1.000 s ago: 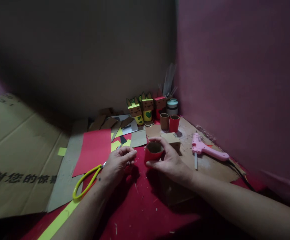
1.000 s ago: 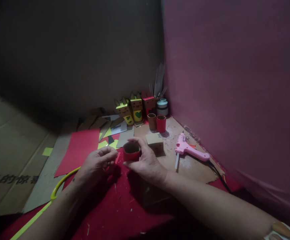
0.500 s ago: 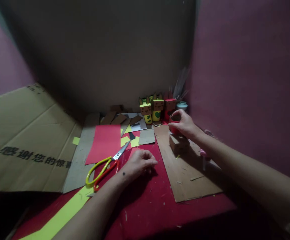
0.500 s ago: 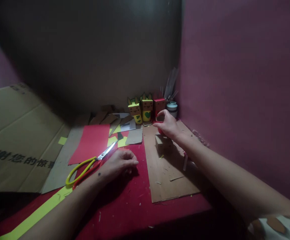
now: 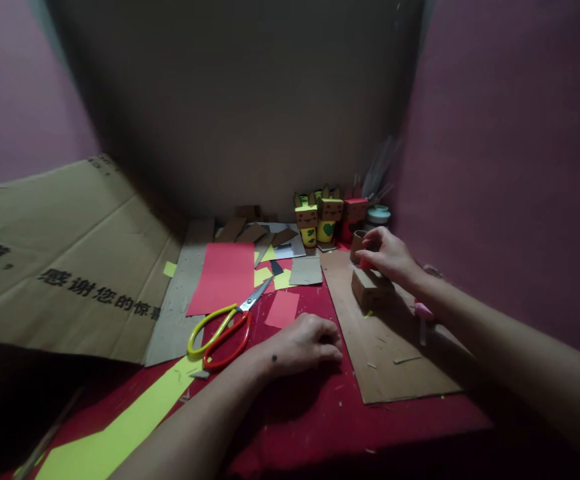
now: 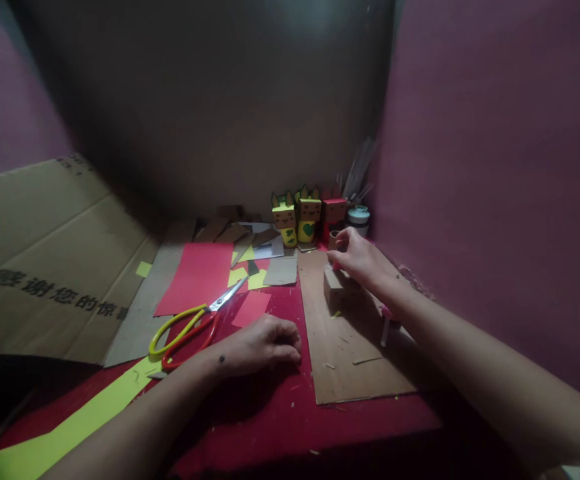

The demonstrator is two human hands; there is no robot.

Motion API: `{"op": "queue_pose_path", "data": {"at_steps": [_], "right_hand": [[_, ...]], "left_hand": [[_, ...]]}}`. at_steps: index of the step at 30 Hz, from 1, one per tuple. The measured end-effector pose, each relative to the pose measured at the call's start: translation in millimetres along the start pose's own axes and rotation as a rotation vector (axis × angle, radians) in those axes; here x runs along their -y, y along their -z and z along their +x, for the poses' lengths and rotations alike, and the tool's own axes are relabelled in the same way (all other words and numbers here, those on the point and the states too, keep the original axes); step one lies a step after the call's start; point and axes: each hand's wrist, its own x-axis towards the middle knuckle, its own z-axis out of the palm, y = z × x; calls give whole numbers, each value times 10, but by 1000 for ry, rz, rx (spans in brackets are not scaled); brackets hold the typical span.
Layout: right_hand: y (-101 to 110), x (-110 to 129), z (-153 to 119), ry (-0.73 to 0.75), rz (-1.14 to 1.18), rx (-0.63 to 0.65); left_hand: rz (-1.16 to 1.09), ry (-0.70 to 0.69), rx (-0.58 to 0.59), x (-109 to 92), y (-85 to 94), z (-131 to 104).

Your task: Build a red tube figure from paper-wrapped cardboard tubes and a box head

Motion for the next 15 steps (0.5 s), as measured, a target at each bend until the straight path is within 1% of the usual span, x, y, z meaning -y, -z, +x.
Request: {"op": "queue_pose_path", "data": {"at_steps": [2,3,5,8,11,13,15], "right_hand": [[37,20,-11,10,-39,-2],[63,38,-4,16,-58,-10],[125,85,43,32,-98,-36],[205,153,191,63,-176,-68],[213,174,386,99,-285,-24],[162,153,500,110,-353,32],[82,118,580,113,-398,78]], "left_hand": [[-17,-4,-33,-18,35,0],[-27,-7,-73,-36,68,-6],[-42,-20,-205,-83,177,-35],[-54,-32,-489,-142,433,-115],[-12,-2,-795,-120,754,-213],[66,62,-989,-48,978,-283],[195,169,-1192,57,1191,-363]]}}
